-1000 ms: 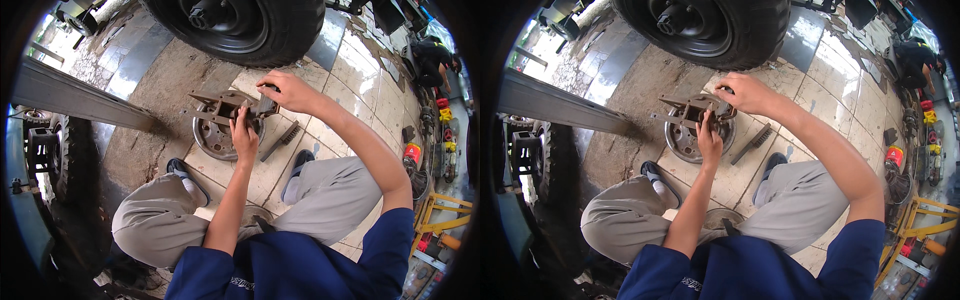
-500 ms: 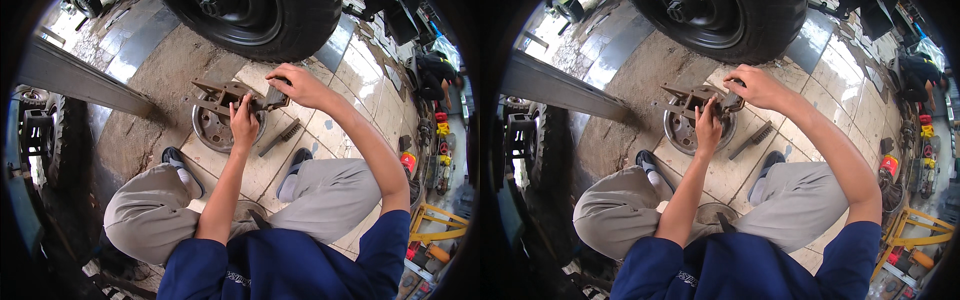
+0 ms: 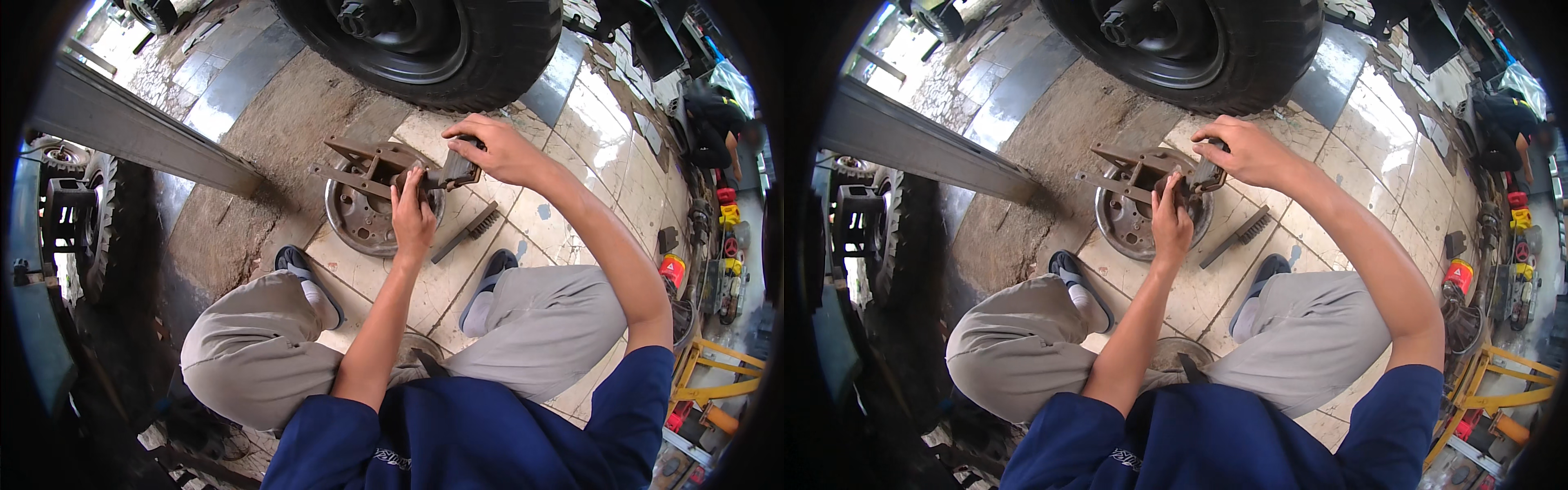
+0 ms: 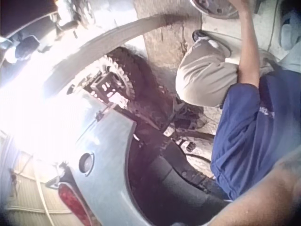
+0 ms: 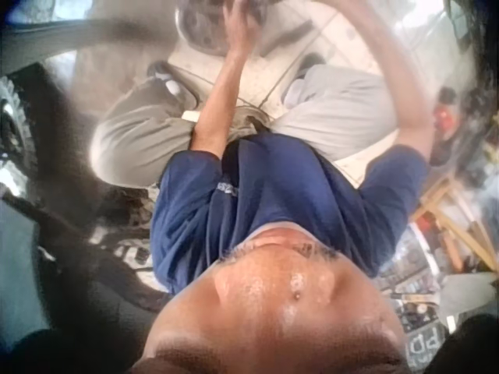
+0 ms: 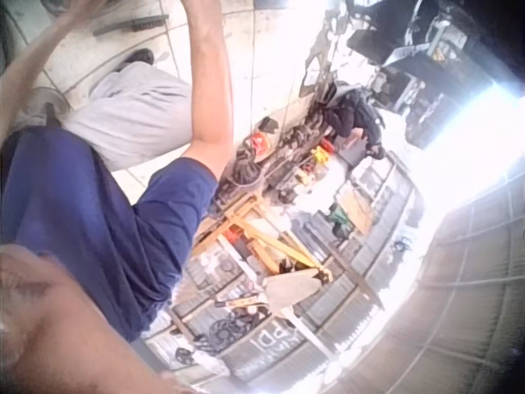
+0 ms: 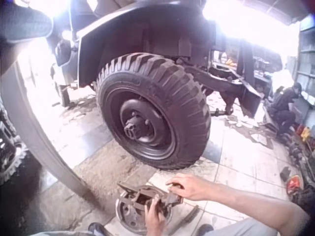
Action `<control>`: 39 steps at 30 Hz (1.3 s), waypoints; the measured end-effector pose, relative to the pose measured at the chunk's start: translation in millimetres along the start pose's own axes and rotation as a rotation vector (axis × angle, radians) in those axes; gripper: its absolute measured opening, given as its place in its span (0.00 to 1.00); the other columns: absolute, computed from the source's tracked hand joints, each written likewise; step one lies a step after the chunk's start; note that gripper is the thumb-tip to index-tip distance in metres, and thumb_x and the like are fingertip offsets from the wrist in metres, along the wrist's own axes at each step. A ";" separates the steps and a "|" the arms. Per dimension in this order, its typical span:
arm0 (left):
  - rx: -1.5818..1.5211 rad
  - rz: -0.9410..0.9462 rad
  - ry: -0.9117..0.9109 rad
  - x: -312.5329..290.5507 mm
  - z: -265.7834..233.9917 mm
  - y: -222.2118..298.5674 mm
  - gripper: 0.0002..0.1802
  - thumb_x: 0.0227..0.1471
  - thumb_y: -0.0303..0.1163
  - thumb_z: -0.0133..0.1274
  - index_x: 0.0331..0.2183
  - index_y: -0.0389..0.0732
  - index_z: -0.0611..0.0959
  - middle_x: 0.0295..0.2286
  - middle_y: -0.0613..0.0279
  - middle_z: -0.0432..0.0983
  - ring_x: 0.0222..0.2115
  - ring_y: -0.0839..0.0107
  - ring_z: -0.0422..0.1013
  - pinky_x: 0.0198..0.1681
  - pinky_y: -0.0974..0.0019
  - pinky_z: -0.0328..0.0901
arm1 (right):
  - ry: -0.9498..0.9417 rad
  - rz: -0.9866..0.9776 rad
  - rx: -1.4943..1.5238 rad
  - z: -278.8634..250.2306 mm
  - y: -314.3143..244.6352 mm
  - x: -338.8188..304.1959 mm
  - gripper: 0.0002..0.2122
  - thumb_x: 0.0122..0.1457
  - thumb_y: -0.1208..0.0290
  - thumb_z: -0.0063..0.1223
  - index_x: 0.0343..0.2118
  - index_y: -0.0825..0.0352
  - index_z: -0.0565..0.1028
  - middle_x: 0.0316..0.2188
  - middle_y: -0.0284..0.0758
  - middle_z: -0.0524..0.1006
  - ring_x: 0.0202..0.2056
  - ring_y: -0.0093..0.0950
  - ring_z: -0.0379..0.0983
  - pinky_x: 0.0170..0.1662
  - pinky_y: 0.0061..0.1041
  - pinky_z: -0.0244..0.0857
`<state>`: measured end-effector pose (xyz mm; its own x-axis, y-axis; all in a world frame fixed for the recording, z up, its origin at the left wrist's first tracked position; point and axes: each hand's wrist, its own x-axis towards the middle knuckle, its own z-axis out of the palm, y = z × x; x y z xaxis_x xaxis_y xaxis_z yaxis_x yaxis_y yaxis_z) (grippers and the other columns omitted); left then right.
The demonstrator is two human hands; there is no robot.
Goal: The person sits on the floor and uses a wire brush to scrub a metal vehicle part, likely a brake assembly, resting on a wheel rim. They repeatedly scrub different areas of the part, turning it over to access different sides.
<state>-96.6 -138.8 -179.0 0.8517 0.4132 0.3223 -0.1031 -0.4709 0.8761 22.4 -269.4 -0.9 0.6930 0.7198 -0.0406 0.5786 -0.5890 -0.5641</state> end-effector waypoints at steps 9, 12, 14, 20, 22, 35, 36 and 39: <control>-0.026 -0.032 -0.082 -2.5 -2.1 -4.8 0.24 0.58 0.22 0.47 0.56 0.46 0.73 0.52 0.57 0.74 0.56 0.58 0.67 0.66 0.48 0.49 | -0.041 0.031 -0.022 -5.6 0.2 -2.2 0.20 0.65 0.54 0.47 0.49 0.64 0.76 0.47 0.43 0.75 0.48 0.44 0.73 0.52 0.39 0.67; -0.057 -0.007 -0.123 7.4 -8.2 -14.0 0.26 0.55 0.21 0.50 0.56 0.46 0.73 0.53 0.59 0.74 0.57 0.59 0.67 0.64 0.51 0.52 | -0.037 0.003 -0.009 -3.5 -2.3 2.7 0.19 0.66 0.55 0.45 0.50 0.64 0.76 0.48 0.43 0.74 0.50 0.43 0.72 0.53 0.39 0.67; -0.150 0.003 -0.123 8.4 -15.2 -21.7 0.27 0.54 0.17 0.50 0.56 0.45 0.75 0.52 0.58 0.74 0.55 0.60 0.69 0.61 0.55 0.59 | -0.030 0.003 -0.004 -0.9 -8.2 3.1 0.19 0.65 0.53 0.45 0.48 0.64 0.77 0.47 0.44 0.75 0.49 0.44 0.72 0.52 0.40 0.67; -0.458 -0.116 0.073 -0.1 -12.2 -4.9 0.25 0.58 0.12 0.39 0.57 0.36 0.73 0.52 0.56 0.75 0.51 0.66 0.72 0.56 0.67 0.64 | -0.040 0.052 -0.009 -0.8 3.3 -10.9 0.19 0.67 0.56 0.44 0.49 0.65 0.76 0.47 0.43 0.74 0.50 0.43 0.72 0.53 0.38 0.66; -0.359 -0.023 0.224 13.7 -22.5 -16.8 0.25 0.59 0.12 0.39 0.57 0.35 0.72 0.51 0.56 0.75 0.51 0.66 0.72 0.57 0.66 0.63 | -0.026 0.022 -0.007 6.6 2.0 -2.8 0.19 0.67 0.55 0.43 0.49 0.64 0.76 0.46 0.43 0.74 0.48 0.44 0.72 0.52 0.39 0.66; 0.179 -0.166 -0.185 31.4 -27.5 -30.6 0.21 0.57 0.24 0.45 0.52 0.43 0.76 0.42 0.54 0.80 0.45 0.49 0.73 0.59 0.46 0.55 | -0.031 -0.009 -0.009 6.6 3.3 4.8 0.22 0.65 0.50 0.43 0.48 0.64 0.77 0.46 0.47 0.75 0.51 0.47 0.72 0.54 0.42 0.65; 0.208 -0.180 -0.215 36.1 -27.4 -27.1 0.20 0.57 0.24 0.45 0.52 0.43 0.76 0.41 0.54 0.80 0.44 0.49 0.74 0.59 0.47 0.56 | -0.036 -0.001 -0.007 5.1 3.7 3.6 0.22 0.65 0.50 0.43 0.48 0.64 0.77 0.46 0.47 0.75 0.50 0.47 0.72 0.54 0.42 0.65; 0.108 -0.269 -0.223 41.0 -30.8 -14.2 0.18 0.58 0.24 0.45 0.50 0.42 0.77 0.41 0.54 0.80 0.44 0.50 0.74 0.57 0.48 0.57 | -0.047 0.008 -0.013 6.6 5.4 3.7 0.22 0.65 0.50 0.43 0.48 0.64 0.77 0.47 0.48 0.75 0.50 0.47 0.72 0.53 0.42 0.65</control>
<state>-76.1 -91.1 -167.2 0.9333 0.3590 -0.0114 0.1850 -0.4532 0.8720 25.2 -267.5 -9.6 0.6767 0.7315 -0.0841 0.5792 -0.5994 -0.5525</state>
